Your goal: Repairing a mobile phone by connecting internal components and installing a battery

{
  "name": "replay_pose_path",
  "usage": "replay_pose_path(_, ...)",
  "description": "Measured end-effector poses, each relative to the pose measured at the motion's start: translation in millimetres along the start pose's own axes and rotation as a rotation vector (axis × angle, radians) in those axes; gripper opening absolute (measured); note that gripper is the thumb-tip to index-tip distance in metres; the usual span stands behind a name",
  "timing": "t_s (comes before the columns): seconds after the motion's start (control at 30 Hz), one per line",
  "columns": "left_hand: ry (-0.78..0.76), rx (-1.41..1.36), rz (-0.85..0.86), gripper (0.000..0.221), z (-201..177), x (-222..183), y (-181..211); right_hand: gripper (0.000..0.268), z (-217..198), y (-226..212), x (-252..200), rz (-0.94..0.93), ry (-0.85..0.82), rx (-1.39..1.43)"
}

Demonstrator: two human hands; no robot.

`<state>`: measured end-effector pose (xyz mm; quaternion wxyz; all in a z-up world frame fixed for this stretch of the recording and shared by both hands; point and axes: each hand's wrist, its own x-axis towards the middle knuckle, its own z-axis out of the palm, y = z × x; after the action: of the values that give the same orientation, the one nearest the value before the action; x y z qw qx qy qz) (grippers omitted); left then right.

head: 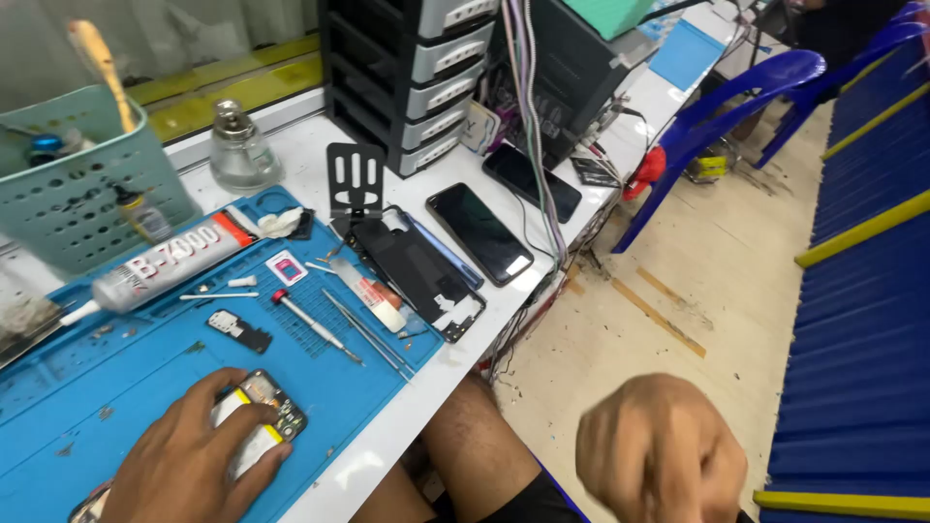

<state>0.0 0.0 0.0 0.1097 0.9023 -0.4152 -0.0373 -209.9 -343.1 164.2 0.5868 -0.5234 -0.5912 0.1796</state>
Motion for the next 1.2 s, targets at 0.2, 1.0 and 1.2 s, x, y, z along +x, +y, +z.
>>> replay_pose_path(0.2, -0.010, 0.060, -0.025, 0.037, 1, -1, 3, 0.037, 15, -10, -67, -0.035, 0.490, -0.046)
replay_pose_path(1.0, 0.145, -0.090, 0.160, 0.034, -16, -9, 8, 0.074, 65, 137, -85, 1.216, 0.543, 0.055)
replay_pose_path(1.2, 0.107, -0.067, 0.148, 0.035, -17, -9, 8, 0.070, 60, 165, -88, 1.372, 0.564, -0.022)
